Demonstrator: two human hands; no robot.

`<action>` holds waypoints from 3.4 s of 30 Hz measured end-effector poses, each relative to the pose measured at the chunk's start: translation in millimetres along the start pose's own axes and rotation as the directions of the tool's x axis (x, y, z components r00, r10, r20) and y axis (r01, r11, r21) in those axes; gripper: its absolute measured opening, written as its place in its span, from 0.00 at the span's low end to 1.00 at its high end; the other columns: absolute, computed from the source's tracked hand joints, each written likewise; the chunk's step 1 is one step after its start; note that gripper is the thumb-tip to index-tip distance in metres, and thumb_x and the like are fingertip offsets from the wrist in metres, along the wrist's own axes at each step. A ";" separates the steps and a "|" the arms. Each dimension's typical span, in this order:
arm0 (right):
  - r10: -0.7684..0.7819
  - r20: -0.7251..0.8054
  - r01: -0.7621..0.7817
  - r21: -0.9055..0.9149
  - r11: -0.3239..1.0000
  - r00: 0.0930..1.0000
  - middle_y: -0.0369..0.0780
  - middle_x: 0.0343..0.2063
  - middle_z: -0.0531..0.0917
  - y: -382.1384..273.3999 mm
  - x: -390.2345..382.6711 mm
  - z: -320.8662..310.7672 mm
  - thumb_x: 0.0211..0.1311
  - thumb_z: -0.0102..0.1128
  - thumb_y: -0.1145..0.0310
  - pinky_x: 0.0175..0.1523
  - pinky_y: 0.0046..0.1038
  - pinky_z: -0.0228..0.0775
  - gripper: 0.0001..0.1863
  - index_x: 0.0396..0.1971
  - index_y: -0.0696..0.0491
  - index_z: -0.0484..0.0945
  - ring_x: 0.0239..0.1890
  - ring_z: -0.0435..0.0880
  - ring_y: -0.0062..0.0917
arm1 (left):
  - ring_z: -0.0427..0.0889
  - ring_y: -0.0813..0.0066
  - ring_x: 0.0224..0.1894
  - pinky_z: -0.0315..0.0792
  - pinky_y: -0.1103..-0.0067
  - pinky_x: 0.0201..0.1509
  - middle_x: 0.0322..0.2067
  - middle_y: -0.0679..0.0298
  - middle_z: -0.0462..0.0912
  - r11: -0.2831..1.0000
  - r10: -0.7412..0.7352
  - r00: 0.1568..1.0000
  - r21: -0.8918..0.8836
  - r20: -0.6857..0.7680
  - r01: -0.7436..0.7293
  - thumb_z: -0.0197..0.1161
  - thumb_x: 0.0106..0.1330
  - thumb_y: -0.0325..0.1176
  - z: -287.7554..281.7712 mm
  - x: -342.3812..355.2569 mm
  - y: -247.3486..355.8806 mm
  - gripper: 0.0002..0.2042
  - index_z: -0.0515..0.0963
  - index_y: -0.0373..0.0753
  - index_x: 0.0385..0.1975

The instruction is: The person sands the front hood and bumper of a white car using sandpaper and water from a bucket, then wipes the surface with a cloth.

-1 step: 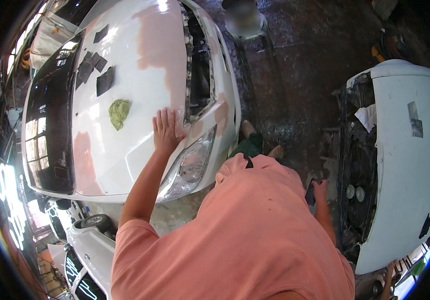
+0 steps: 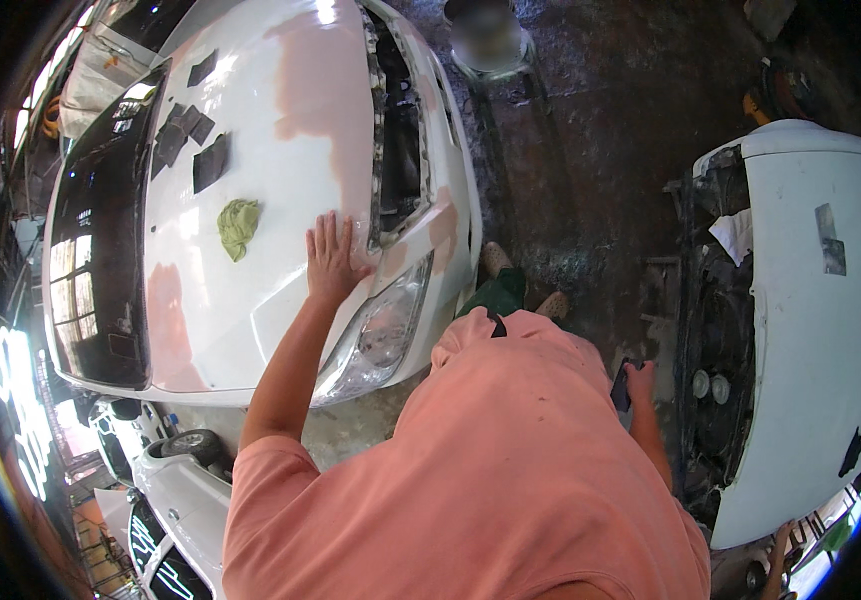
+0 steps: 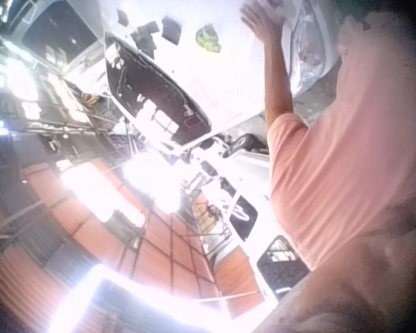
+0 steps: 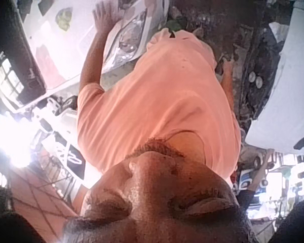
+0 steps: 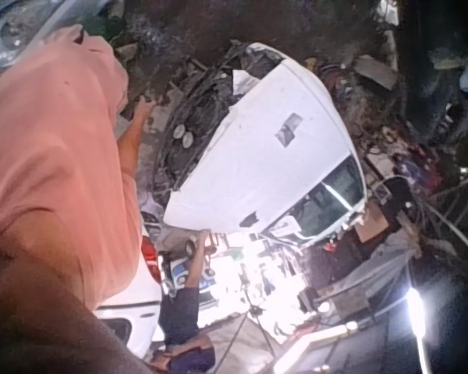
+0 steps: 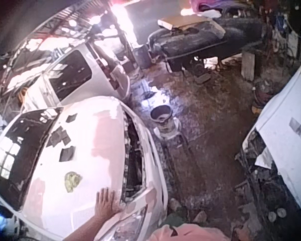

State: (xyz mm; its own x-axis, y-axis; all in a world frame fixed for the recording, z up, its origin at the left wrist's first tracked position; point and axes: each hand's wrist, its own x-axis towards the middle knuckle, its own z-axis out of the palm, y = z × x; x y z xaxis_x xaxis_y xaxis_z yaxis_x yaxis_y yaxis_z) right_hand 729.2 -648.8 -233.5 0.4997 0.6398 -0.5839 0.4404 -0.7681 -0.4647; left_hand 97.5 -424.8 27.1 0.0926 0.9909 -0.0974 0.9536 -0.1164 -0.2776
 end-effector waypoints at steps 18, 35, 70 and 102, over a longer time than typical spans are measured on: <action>0.035 0.049 -0.034 -0.015 0.999 0.998 0.58 0.57 0.76 41.3 19.2 -3.7 0.58 0.68 0.60 0.62 0.44 0.68 0.37 0.63 0.65 0.65 0.58 0.78 0.50 | 0.59 0.48 0.73 0.56 0.60 0.77 0.68 0.48 0.64 0.958 -0.177 0.923 -0.276 -0.343 0.081 0.64 0.68 0.40 11.7 45.5 -2.0 0.25 0.71 0.37 0.63; -0.140 0.139 0.167 -0.205 0.964 0.980 0.53 0.55 0.79 -266.3 175.5 -38.0 0.68 0.61 0.60 0.61 0.40 0.68 0.27 0.60 0.63 0.72 0.55 0.79 0.42 | 0.62 0.45 0.72 0.60 0.60 0.75 0.69 0.47 0.64 0.734 -0.639 0.713 -0.506 -0.290 0.452 0.69 0.63 0.43 0.2 66.5 7.5 0.29 0.70 0.37 0.61; -0.436 0.892 0.993 0.108 -0.047 -0.117 0.56 0.57 0.78 -987.4 374.0 114.5 0.73 0.57 0.61 0.63 0.39 0.67 0.27 0.63 0.64 0.69 0.58 0.77 0.49 | 0.40 0.49 0.80 0.35 0.60 0.81 0.77 0.42 0.44 -0.666 -0.343 -0.938 -0.692 -0.047 0.279 0.39 0.78 0.49 115.0 129.9 72.4 0.36 0.47 0.26 0.75; -0.355 0.916 0.982 0.158 -0.106 -0.186 0.57 0.54 0.81 -1014.0 430.0 187.6 0.69 0.62 0.48 0.56 0.40 0.73 0.35 0.64 0.59 0.69 0.54 0.82 0.46 | 0.83 0.66 0.47 0.74 0.74 0.57 0.43 0.58 0.84 0.183 -0.230 -0.809 -0.793 0.541 -0.582 0.49 0.71 0.32 90.1 109.2 110.7 0.17 0.78 0.31 0.52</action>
State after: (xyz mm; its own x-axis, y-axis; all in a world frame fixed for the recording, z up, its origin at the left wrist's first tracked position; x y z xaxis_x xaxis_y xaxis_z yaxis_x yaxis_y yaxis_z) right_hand 357.6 400.5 -138.2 -0.9327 0.1312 -0.3359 0.3259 0.7052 -0.6297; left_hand 187.3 -335.5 -100.4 -0.4490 -0.8114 -0.3741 0.3476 -0.5443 0.7635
